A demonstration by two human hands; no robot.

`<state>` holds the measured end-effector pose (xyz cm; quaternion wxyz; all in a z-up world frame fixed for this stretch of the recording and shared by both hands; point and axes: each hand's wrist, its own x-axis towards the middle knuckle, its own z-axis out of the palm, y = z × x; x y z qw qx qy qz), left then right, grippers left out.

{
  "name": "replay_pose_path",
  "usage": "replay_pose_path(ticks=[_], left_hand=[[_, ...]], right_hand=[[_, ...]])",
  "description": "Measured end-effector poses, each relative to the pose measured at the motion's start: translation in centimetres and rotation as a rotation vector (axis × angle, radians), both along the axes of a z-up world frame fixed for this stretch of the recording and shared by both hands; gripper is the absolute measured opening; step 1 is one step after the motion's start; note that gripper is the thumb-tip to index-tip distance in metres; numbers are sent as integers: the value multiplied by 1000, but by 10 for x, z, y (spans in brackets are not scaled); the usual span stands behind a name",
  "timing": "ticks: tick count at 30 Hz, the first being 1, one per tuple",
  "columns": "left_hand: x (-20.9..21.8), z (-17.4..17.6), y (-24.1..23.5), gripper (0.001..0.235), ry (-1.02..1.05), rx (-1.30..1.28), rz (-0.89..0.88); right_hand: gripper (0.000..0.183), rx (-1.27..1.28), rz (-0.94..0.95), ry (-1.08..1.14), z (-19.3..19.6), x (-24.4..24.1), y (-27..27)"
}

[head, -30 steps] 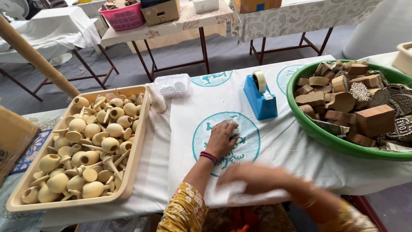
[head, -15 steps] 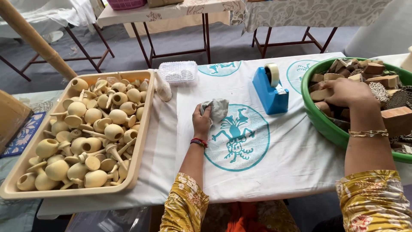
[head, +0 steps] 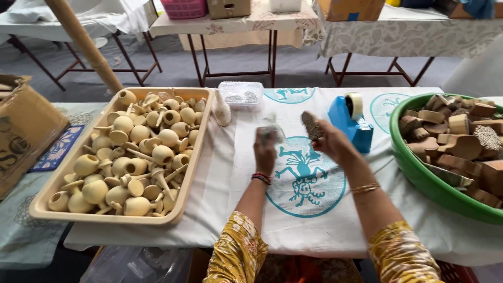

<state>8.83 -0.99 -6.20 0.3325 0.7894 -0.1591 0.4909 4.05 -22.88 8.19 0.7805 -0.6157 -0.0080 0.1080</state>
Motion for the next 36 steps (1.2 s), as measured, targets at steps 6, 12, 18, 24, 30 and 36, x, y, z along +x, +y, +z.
replay_pose_path(ticks=[6, 12, 18, 24, 30, 36], left_hand=[[-73, 99, -29, 62, 295, 70, -410], [-56, 67, -23, 53, 354, 173, -20], [-91, 88, -56, 56, 420, -7, -475], [-41, 46, -27, 58, 371, -277, -512], [-64, 80, -28, 60, 571, -544, -598], [-74, 69, -59, 62, 527, -273, -698]], right_hand=[[48, 192, -80, 27, -77, 18, 40], [55, -72, 189, -60, -64, -20, 66], [55, 286, -33, -191, -43, -14, 44], [56, -132, -67, 49, -38, -25, 79], [56, -231, 96, -95, -41, -27, 76], [55, 39, -104, -296, -43, -13, 49]])
